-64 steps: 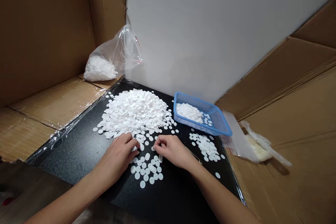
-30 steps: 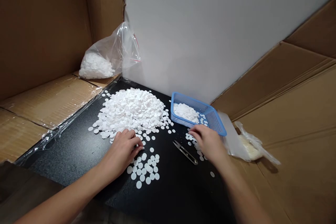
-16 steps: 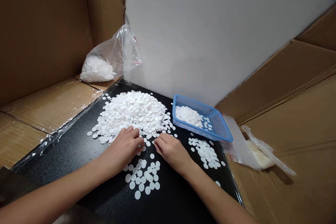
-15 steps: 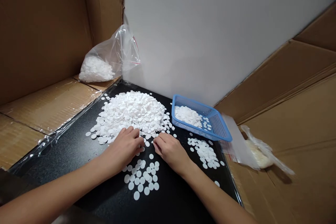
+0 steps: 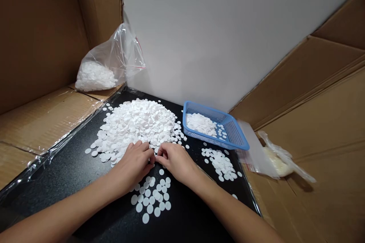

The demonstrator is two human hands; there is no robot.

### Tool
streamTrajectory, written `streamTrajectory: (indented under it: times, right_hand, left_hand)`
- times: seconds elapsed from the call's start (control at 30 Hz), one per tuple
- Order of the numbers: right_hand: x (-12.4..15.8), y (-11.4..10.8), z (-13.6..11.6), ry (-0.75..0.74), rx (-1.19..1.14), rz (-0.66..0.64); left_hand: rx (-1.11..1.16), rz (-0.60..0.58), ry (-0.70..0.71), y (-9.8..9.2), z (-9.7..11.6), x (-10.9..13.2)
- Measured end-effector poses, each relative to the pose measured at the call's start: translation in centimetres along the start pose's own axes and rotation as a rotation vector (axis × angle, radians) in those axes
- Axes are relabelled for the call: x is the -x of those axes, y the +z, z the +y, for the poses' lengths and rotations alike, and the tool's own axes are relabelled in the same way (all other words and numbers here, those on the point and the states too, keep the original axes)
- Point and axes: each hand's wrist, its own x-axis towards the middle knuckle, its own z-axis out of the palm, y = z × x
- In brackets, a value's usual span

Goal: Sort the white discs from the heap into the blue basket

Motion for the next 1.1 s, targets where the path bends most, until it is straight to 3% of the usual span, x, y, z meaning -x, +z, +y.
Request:
streamTrajectory:
  times: [0.23, 0.47, 0.7, 0.87, 1.1]
  right_hand:
    - [-0.3, 0.9, 0.7, 0.004, -0.154, 0.02]
    - [0.3, 1.9, 1.3, -0.266, -0.126, 0.15]
    - [1.3, 1.7, 1.8, -0.285, -0.141, 0.204]
    - [2.6, 1.2, 3.1, -0.401, -0.056, 0.16]
    - [2.7, 0.2, 3.6, -0.259, -0.215, 0.248]
  left_hand:
    - [0.013, 0.044, 0.034, 0.5, -0.3, 0.3]
    - [-0.036, 0.11, 0.047, 1.2, -0.8, 0.2]
    - [-0.038, 0.104, 0.039, 1.3, -0.5, 0.3]
    - [-0.011, 0.106, 0.041, 1.1, 0.1, 0.3]
    - [-0.017, 0.187, 0.192, 1.0, 0.0, 2.6]
